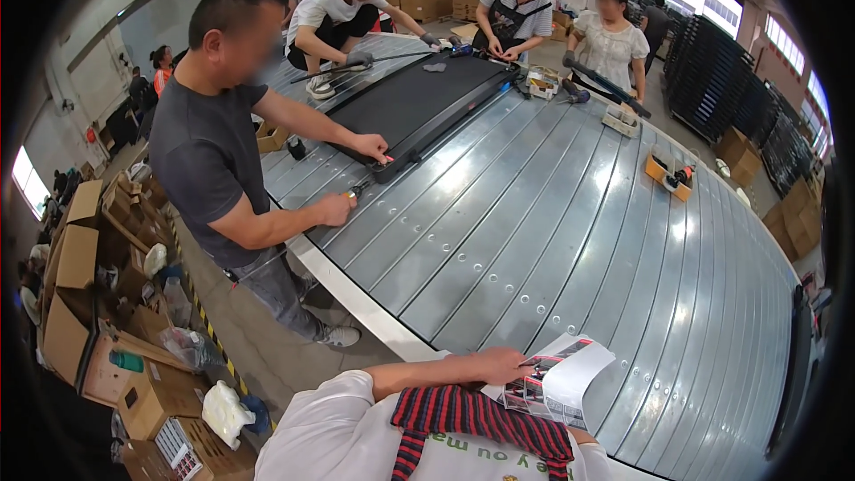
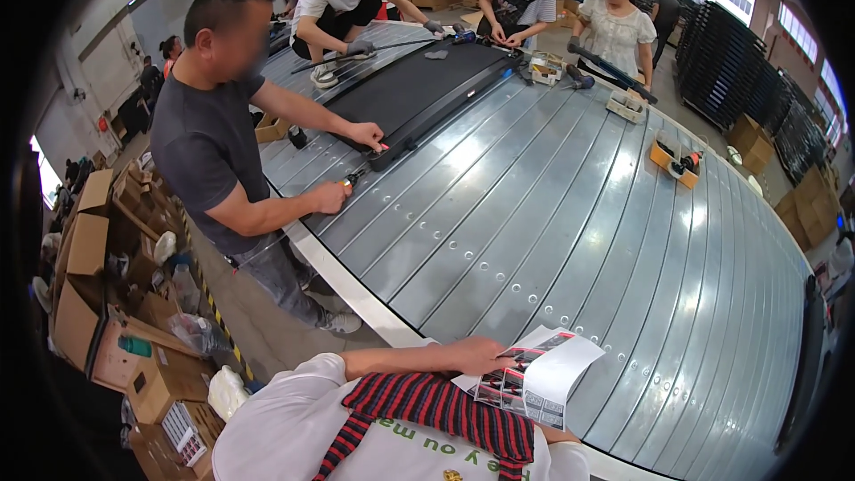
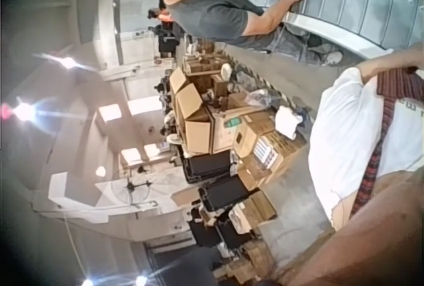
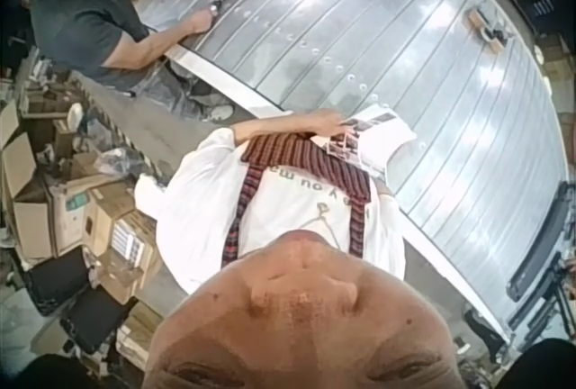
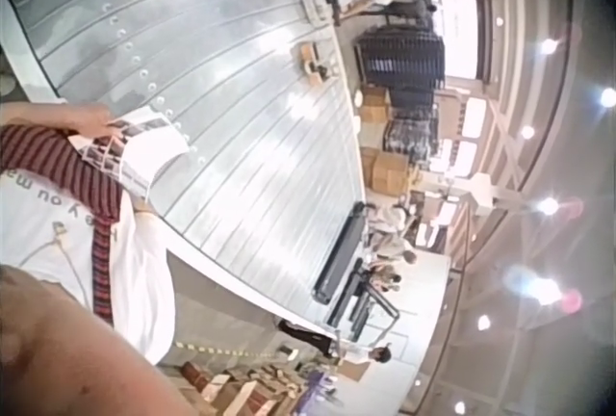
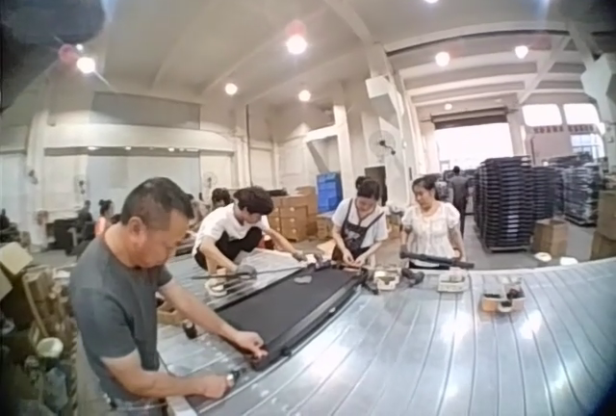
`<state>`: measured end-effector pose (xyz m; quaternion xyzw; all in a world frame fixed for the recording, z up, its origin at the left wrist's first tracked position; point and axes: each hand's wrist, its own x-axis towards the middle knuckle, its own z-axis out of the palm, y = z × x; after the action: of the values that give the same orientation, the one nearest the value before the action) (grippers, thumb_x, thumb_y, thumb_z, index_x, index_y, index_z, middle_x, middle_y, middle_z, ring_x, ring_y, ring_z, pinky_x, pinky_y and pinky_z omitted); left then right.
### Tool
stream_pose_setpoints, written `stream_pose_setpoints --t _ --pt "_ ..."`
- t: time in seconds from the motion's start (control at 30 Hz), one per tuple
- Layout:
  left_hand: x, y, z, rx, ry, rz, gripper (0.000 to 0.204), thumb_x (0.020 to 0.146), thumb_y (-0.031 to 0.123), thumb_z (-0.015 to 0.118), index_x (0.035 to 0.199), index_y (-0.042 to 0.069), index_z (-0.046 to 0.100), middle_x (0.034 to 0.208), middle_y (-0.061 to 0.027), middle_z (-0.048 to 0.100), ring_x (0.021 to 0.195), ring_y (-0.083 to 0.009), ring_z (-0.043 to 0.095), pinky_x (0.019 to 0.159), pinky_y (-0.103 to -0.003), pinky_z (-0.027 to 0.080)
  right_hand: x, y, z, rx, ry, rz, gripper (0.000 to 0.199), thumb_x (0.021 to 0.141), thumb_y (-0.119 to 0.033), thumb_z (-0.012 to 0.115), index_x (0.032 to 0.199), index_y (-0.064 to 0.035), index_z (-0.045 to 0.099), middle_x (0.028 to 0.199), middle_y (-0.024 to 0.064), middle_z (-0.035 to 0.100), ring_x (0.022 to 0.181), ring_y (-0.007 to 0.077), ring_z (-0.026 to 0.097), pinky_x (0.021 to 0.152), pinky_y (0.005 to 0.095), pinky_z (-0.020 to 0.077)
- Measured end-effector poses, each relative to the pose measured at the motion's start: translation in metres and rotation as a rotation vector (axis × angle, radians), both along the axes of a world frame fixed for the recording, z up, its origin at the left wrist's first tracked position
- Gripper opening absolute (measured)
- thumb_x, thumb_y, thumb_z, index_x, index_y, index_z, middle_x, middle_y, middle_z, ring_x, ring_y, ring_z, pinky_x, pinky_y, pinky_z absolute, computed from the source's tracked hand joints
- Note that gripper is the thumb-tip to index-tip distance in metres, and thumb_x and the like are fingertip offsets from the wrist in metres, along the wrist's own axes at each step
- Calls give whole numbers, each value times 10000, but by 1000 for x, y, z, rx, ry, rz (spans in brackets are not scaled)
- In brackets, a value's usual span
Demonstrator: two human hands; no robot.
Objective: Peeling and applying stickers and labels onto treadmills on an assembly line.
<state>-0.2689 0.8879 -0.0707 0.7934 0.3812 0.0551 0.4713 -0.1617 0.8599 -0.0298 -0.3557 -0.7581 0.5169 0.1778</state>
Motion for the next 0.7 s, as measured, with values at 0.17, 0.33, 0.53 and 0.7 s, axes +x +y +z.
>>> stream_pose_setpoints --t 0.17,0.33,0.53,0.7 --pt "-4 0 8 -15 -20 6 419 859 400 402 923 20 567 783 -236 565 752 -389 541 678 -422 414 -2 0 -4 -50 7 21 351 769 -210 556 1090 -79 501 1012 155 548 939 304 525 800 364 423" --pt "-6 2 6 -3 -26 0 417 861 402 397 933 28 567 783 -233 566 752 -382 545 671 -421 418 -4 1 -7 -98 12 33 352 767 -212 559 1087 -77 503 1012 158 546 939 305 524 802 363 422" --pt "-9 3 -2 -16 -29 9 422 862 402 394 947 26 567 787 -232 569 757 -376 549 675 -417 419 -8 2 -13 -154 22 56 353 765 -214 564 1084 -75 506 1012 161 545 940 306 523 803 362 422" --pt "-11 2 9 -28 -12 3 436 859 404 397 941 10 565 801 -230 572 765 -379 545 682 -416 417 -9 2 -18 -201 35 73 354 764 -216 567 1081 -73 508 1012 163 543 940 306 523 805 362 421"
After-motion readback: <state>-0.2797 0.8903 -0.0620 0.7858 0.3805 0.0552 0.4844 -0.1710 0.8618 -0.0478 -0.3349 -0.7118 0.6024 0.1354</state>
